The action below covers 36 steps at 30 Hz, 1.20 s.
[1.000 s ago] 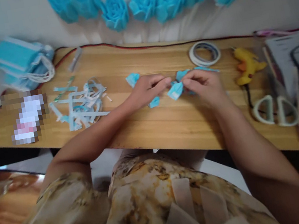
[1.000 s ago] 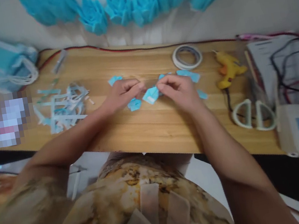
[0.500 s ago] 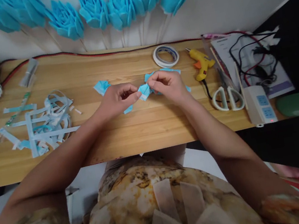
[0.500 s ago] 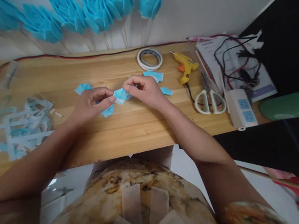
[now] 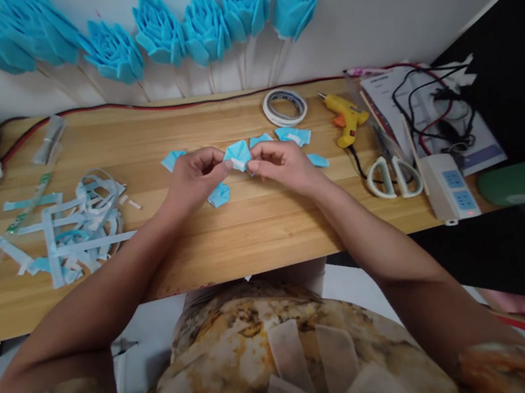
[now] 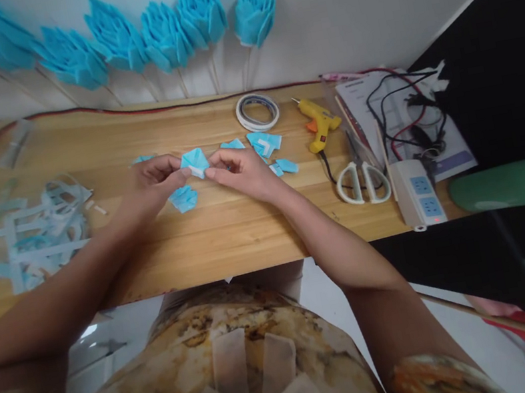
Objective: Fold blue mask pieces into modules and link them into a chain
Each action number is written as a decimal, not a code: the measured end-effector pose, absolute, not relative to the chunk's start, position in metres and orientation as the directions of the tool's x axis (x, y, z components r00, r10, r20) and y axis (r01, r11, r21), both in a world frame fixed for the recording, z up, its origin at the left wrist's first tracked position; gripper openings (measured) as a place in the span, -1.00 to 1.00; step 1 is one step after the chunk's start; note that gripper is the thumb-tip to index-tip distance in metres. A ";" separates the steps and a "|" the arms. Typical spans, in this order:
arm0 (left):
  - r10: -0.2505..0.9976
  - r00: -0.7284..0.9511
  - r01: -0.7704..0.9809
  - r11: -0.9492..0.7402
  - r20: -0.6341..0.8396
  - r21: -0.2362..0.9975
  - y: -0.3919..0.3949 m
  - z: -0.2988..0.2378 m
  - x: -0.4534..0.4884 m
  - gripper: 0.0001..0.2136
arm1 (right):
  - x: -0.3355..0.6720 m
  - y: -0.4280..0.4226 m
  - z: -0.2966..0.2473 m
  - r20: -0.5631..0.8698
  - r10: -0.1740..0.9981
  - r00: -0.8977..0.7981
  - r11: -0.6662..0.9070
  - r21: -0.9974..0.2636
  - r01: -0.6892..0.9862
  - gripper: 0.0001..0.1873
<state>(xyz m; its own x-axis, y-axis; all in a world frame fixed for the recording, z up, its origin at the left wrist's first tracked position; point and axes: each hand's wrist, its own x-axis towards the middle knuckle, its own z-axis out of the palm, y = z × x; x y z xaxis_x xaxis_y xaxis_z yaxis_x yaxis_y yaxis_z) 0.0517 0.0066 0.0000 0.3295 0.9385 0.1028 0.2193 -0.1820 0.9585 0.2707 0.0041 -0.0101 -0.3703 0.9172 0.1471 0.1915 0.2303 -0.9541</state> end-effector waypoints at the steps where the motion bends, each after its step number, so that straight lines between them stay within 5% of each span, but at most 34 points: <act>1: 0.936 0.337 0.222 -0.185 0.102 0.957 0.007 0.000 0.052 -0.73 | 0.270 0.004 -0.010 0.157 0.916 -0.370 0.243 -0.949 0.200 -0.71; 11: 0.931 0.360 0.189 -0.129 0.053 0.973 0.007 -0.001 0.051 -0.70 | 0.268 0.002 -0.006 0.196 0.915 -0.353 0.287 -0.931 0.227 -0.74; 17: 0.957 0.162 0.263 -0.275 0.239 0.925 -0.003 0.007 0.054 -0.73 | 0.267 0.002 -0.007 0.167 0.950 -0.263 0.231 -0.944 0.235 -0.72; 25: 0.865 0.320 0.452 -0.498 0.387 0.740 -0.010 0.006 0.057 -0.87 | 0.259 -0.005 -0.004 0.212 0.944 -0.254 0.275 -0.930 0.245 -0.70; 36: 0.877 0.304 0.478 -0.479 0.374 0.736 -0.007 -0.001 0.056 -0.90 | 0.255 -0.012 -0.001 0.247 0.935 -0.254 0.326 -0.879 0.347 -0.75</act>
